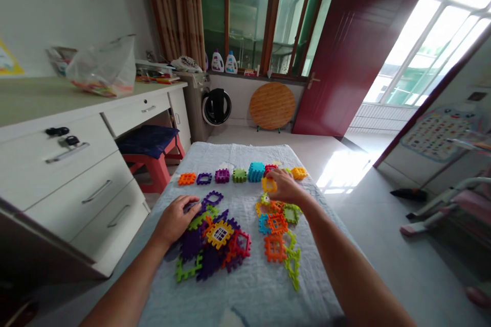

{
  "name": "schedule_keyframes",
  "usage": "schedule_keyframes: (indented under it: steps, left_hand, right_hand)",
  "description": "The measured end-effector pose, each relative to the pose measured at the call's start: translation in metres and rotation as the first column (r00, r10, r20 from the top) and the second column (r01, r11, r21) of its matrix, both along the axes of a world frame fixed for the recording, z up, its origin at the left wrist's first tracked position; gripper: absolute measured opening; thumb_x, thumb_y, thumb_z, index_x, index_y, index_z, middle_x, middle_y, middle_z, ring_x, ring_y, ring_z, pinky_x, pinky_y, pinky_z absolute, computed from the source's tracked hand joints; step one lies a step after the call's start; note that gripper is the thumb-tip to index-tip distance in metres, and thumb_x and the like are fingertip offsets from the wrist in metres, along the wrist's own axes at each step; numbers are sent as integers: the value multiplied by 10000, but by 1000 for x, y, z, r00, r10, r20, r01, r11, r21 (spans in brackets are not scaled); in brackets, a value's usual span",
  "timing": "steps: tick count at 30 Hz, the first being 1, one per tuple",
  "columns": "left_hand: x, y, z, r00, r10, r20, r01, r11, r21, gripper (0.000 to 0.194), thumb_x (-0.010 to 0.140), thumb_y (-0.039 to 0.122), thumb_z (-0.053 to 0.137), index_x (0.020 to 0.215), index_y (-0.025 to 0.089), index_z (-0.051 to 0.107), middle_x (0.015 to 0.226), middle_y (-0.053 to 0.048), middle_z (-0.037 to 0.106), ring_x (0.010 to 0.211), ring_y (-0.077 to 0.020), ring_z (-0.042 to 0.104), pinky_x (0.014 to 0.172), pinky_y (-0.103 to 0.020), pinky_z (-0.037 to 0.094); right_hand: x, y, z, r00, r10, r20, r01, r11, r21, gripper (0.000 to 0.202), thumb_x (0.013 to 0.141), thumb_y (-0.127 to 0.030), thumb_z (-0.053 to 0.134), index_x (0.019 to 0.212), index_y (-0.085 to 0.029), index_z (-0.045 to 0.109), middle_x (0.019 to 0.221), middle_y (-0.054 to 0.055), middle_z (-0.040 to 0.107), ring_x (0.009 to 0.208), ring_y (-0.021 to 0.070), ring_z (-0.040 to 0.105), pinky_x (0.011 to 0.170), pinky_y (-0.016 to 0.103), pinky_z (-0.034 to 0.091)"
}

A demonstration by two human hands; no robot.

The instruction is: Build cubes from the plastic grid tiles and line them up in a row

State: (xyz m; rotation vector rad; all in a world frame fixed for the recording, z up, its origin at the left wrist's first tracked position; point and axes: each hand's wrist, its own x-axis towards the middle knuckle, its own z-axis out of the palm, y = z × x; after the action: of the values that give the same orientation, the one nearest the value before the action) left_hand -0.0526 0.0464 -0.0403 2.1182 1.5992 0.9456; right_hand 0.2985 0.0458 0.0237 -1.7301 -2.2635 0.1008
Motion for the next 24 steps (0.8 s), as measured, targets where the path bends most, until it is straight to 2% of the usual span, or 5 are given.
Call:
schedule_keyframes:
  steps: [5,8,16,21,24]
  left_hand:
    - [-2,3,-4,1000,12,-6,-12,1000,5,344,785,517,515,904,231,664,987,-48,701,961,-246,646,898,-352,496]
    - [-4,5,-7,1000,21,-10,-21,1000,1,354,784,528,517,913,236,669,992,-41,704,956,-244,651,895,-343,500]
    - [-9,7,-12,1000,8,-22,-8,1000,19,421,787,572,511,928,214,682,987,-55,708,941,-237,659,882,-324,506]
    - [-9,7,-12,999,9,-32,-8,1000,26,415,780,571,516,917,218,685,982,-51,708,930,-236,663,873,-322,511]
    - [-9,7,-12,999,15,-33,-15,1000,2,416,780,564,516,935,215,682,1004,-55,701,947,-241,656,887,-332,503]
  right_hand:
    - [98,28,7,958,-283,-48,284,959,12,508,638,-254,669,1133,-173,590,1108,88,536,992,238,478,870,342,363]
    - [131,44,3,937,-348,-16,347,937,-30,522,631,-213,665,1145,-154,590,1116,101,531,984,233,480,854,325,375]
    - [148,70,-17,947,-312,77,319,940,-123,547,623,-178,679,1164,-172,598,1129,96,526,1028,242,477,875,309,380]
    - [148,72,-25,948,-307,78,316,937,-148,541,603,-192,721,1135,-186,620,1127,97,537,1043,253,491,917,335,368]
    - [148,70,-26,949,-307,72,315,936,-157,633,581,-221,755,1190,-181,588,1164,106,535,1080,259,490,951,338,351]
